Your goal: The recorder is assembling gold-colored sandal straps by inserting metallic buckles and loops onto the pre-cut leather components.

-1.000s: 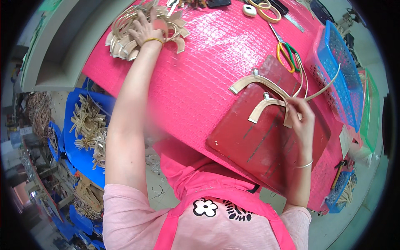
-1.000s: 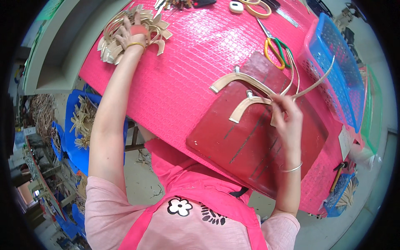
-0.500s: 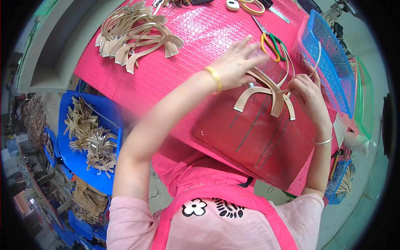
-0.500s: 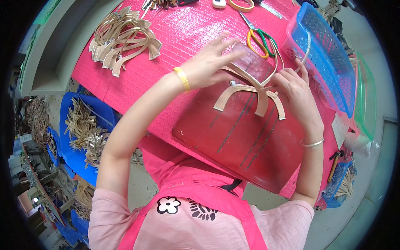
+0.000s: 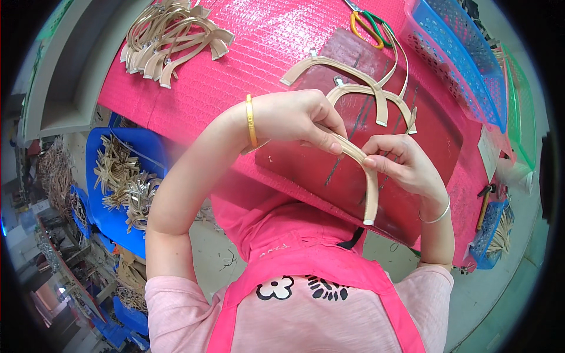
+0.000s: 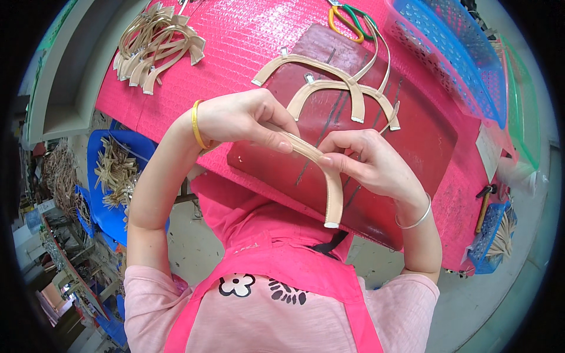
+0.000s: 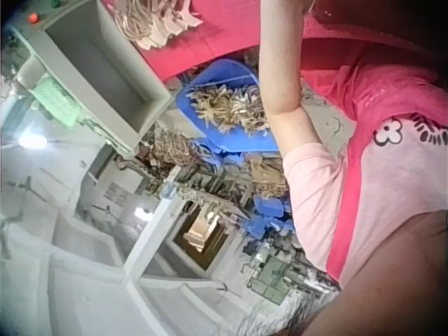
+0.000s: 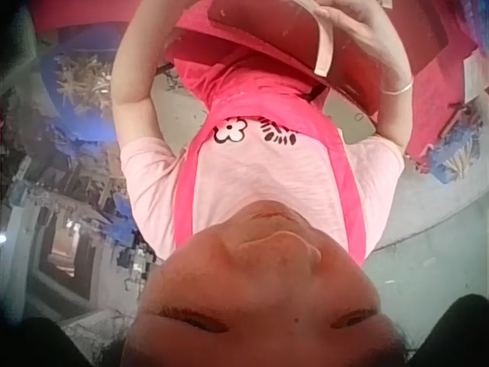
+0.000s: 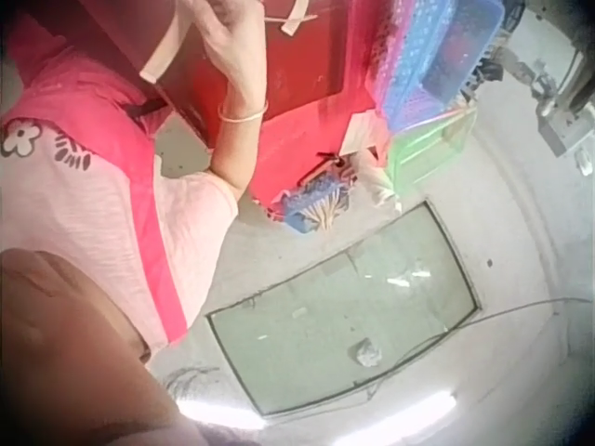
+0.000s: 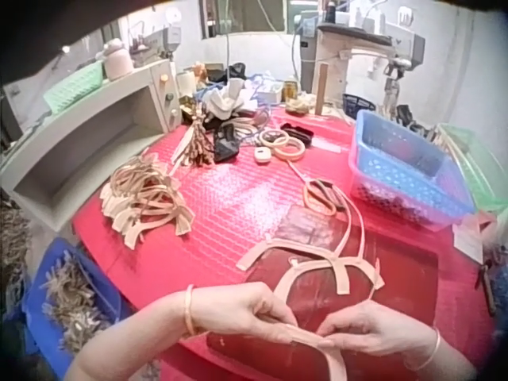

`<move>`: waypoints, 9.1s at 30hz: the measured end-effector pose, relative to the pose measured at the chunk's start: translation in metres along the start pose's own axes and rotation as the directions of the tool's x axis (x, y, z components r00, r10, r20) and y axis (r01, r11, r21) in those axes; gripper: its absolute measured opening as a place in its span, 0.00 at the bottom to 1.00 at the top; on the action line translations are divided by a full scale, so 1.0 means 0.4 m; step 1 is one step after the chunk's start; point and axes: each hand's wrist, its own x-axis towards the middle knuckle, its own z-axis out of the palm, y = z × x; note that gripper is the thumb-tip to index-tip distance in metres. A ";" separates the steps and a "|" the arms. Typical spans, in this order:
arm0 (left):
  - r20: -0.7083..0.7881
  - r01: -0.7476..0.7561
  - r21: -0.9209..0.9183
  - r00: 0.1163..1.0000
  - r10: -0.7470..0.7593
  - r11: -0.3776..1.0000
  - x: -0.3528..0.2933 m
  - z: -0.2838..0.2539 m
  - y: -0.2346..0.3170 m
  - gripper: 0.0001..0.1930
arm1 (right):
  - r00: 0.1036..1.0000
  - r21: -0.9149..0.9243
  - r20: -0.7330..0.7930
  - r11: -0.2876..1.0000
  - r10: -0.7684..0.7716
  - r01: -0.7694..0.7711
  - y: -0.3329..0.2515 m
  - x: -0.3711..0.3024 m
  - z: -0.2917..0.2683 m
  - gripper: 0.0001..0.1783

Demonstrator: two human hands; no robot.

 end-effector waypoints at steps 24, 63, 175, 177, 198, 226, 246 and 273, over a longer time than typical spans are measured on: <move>-0.599 0.284 0.318 0.800 -0.041 0.904 -0.096 -0.035 -0.140 0.09 | 0.929 -0.322 -0.363 0.927 0.068 -0.194 0.077 -0.162 -0.003 0.18; -0.715 -0.520 -0.503 0.699 0.006 0.691 -0.090 0.117 -0.156 0.13 | 0.948 0.382 -0.316 0.920 0.040 0.089 -0.004 0.145 0.232 0.12; -0.890 0.061 0.438 0.172 0.423 0.897 -0.059 0.218 -0.079 0.05 | 0.994 0.924 -0.081 0.381 0.074 0.047 -0.015 0.116 0.189 0.08; -0.879 0.068 0.467 0.144 0.455 0.882 -0.057 0.215 -0.082 0.05 | 0.989 0.928 -0.147 0.348 0.014 0.133 -0.008 0.123 0.201 0.09; -0.502 0.633 0.739 0.286 0.816 0.232 -0.162 0.090 -0.119 0.14 | 0.980 0.565 -0.181 0.808 -0.078 0.168 -0.045 0.438 0.159 0.09; -0.417 -0.289 0.209 0.838 0.353 0.934 0.090 -0.208 -0.114 0.23 | 0.768 -0.813 -0.036 0.465 -0.640 0.350 -0.019 0.039 -0.088 0.08; -0.788 0.430 0.575 0.520 0.329 0.696 -0.011 0.006 -0.104 0.08 | 0.951 0.345 -0.276 0.909 -0.142 0.236 0.063 -0.240 0.079 0.10; -0.905 -0.384 -0.210 0.425 -0.030 0.899 -0.066 0.046 -0.189 0.10 | 0.948 0.928 -0.319 0.196 -0.022 0.317 0.066 -0.110 0.028 0.11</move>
